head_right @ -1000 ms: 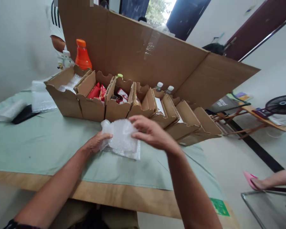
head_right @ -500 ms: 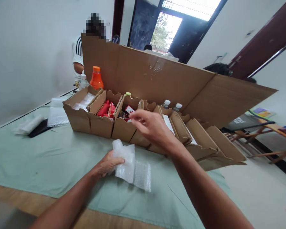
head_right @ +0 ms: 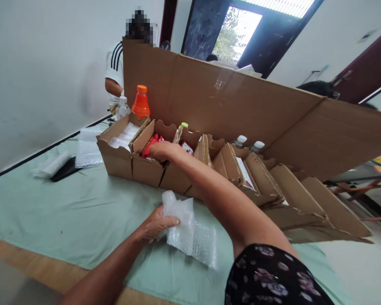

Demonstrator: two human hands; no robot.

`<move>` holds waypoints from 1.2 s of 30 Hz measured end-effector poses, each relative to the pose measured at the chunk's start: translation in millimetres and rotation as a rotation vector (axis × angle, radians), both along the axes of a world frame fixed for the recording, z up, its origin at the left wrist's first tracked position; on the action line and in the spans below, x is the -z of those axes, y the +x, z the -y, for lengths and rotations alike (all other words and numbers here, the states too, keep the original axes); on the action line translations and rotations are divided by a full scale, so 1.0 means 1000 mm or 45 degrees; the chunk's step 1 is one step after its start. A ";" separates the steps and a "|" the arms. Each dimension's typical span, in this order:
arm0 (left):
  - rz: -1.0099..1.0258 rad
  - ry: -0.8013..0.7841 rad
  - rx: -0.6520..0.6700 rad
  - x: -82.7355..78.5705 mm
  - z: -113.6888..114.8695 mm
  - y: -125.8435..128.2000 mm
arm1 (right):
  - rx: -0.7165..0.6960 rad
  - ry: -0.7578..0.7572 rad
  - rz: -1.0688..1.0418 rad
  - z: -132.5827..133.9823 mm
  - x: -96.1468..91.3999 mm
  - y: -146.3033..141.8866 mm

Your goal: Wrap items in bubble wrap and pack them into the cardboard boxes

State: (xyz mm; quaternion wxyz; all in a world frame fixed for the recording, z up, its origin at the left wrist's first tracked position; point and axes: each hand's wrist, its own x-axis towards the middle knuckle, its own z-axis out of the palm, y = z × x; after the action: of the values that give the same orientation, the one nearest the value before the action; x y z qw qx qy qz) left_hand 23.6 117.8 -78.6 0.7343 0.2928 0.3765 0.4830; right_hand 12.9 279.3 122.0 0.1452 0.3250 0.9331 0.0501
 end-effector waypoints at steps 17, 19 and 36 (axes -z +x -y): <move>0.163 -0.058 0.072 -0.007 0.006 -0.011 | -0.083 0.448 -0.715 0.202 0.144 0.191; 0.156 -0.048 0.031 -0.007 0.005 -0.005 | -0.148 0.286 -0.727 0.199 0.129 0.194; 0.184 -0.070 -0.016 -0.009 0.000 0.004 | -0.044 0.069 -0.201 0.008 -0.024 -0.107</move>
State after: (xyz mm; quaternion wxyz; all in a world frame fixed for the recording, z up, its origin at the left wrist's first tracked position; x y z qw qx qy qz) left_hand 27.9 118.3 -69.3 0.7643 0.2345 0.3373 0.4970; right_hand -94.3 271.6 146.4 0.0614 0.3155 0.9455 0.0522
